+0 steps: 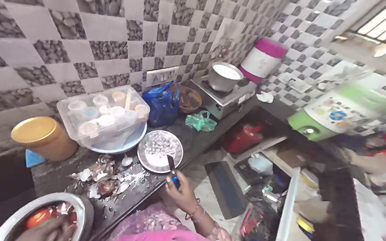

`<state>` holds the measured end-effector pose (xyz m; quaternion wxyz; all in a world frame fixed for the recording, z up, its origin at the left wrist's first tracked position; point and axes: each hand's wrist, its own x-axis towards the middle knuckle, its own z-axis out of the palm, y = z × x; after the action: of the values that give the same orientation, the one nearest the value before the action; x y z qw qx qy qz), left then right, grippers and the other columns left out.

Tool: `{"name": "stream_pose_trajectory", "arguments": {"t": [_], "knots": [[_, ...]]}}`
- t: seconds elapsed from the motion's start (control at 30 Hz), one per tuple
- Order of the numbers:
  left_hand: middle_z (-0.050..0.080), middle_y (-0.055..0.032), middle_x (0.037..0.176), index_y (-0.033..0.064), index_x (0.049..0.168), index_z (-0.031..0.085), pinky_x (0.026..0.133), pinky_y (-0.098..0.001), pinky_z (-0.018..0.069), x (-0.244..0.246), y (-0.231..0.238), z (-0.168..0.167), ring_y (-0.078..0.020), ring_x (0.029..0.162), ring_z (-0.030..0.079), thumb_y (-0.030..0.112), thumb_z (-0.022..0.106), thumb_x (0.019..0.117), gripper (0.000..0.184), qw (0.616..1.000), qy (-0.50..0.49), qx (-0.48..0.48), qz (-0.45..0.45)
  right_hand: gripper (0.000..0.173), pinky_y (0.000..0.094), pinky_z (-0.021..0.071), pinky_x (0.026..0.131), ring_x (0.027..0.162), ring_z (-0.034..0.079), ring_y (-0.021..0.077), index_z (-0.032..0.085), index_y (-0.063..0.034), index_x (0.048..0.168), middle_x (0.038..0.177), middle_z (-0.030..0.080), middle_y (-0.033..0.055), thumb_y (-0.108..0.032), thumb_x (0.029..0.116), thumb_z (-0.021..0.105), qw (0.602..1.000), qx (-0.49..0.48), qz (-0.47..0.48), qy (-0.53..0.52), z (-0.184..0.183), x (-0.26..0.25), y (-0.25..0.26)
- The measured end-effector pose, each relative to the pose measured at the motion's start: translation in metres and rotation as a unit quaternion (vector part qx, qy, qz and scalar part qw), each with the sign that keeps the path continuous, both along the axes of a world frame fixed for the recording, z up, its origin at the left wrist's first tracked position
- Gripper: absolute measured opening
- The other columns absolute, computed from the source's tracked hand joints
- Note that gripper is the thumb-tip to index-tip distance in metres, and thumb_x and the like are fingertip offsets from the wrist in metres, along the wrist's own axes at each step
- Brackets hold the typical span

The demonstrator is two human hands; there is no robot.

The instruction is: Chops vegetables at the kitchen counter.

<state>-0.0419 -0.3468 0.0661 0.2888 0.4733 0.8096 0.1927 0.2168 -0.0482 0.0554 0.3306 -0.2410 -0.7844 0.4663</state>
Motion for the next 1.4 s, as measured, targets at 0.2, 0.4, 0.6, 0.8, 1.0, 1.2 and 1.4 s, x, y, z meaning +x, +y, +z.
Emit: {"name": "stream_pose_trajectory", "arguments": {"t": [0.2,0.4,0.6,0.8,1.0,1.2,1.4], "knots": [[0.059,-0.0348,0.126,-0.0088,0.139,0.053,0.101,-0.0668,0.0432,-0.022,-0.024,0.007,-0.0534,0.118,0.057,0.015,0.072,0.0801,0.066,0.995,-0.021,0.089,-0.026,0.024,0.0237,0.0492,0.056,0.057,0.054,0.0048,0.064,0.0053,0.1,0.067,0.058,0.0024,-0.018,0.0978,0.057,0.997,-0.007,0.015,-0.079,0.002,-0.007,0.0],[0.064,-0.0276,0.123,-0.0019,0.15,0.041,0.093,-0.059,0.0514,-0.01,-0.03,0.006,-0.0404,0.106,0.066,0.022,0.073,0.0805,0.08,0.985,-0.039,0.147,0.083,0.044,0.037,0.056,0.072,0.074,0.064,0.0172,0.053,0.0061,0.132,0.09,0.066,0.0137,-0.022,0.0992,0.058,0.98,-0.047,0.001,-0.191,0.013,-0.026,0.013],[0.073,-0.0156,0.107,0.0017,0.118,0.07,0.085,-0.0457,0.0577,0.018,-0.015,0.007,-0.0225,0.091,0.071,0.03,0.075,0.0822,0.046,0.94,0.056,0.247,0.227,0.043,0.0309,0.055,0.072,0.08,0.063,0.0124,0.052,0.0083,0.132,0.104,0.065,0.0167,-0.015,0.097,0.056,0.984,0.044,0.049,-0.165,0.027,-0.046,0.017],[0.067,-0.0154,0.121,0.0011,0.138,0.056,0.08,-0.0301,0.0595,0.025,-0.016,0.007,-0.0119,0.089,0.069,0.013,0.071,0.0862,0.056,0.925,-0.108,0.209,0.299,0.043,0.02,0.0489,0.061,0.066,0.054,0.001,0.052,0.0076,0.129,0.084,0.06,0.0032,-0.024,0.0992,0.053,0.984,0.026,0.094,-0.151,0.007,-0.06,0.009],[0.058,-0.0118,0.129,0.0071,0.136,0.06,0.083,-0.0276,0.0578,0.023,-0.063,0.009,-0.0116,0.102,0.064,0.017,0.075,0.0785,0.061,0.88,0.015,0.271,0.388,0.048,0.0253,0.0535,0.072,0.079,0.06,0.0059,0.048,0.0117,0.134,0.103,0.064,0.0142,-0.021,0.0999,0.052,0.984,0.038,0.062,-0.161,0.011,-0.06,0.009],[0.069,-0.0113,0.109,0.0069,0.133,0.065,0.076,-0.0358,0.0592,0.028,-0.081,0.013,-0.016,0.086,0.068,0.028,0.069,0.0838,0.053,0.92,0.099,0.19,0.329,0.045,0.0226,0.0516,0.069,0.074,0.057,0.0046,0.052,0.0152,0.13,0.096,0.062,0.0138,-0.02,0.1035,0.047,0.977,0.138,0.046,-0.155,0.014,-0.065,0.025],[0.069,-0.001,0.107,0.0039,0.132,0.054,0.073,-0.0189,0.0599,0.038,-0.068,0.018,0.0011,0.081,0.069,0.025,0.074,0.077,0.062,0.867,0.01,0.269,0.419,0.049,0.0311,0.053,0.075,0.083,0.061,0.016,0.054,0.0129,0.134,0.105,0.063,0.0224,-0.024,0.102,0.047,0.961,0.182,0.061,-0.197,0.023,-0.071,0.036]]}}
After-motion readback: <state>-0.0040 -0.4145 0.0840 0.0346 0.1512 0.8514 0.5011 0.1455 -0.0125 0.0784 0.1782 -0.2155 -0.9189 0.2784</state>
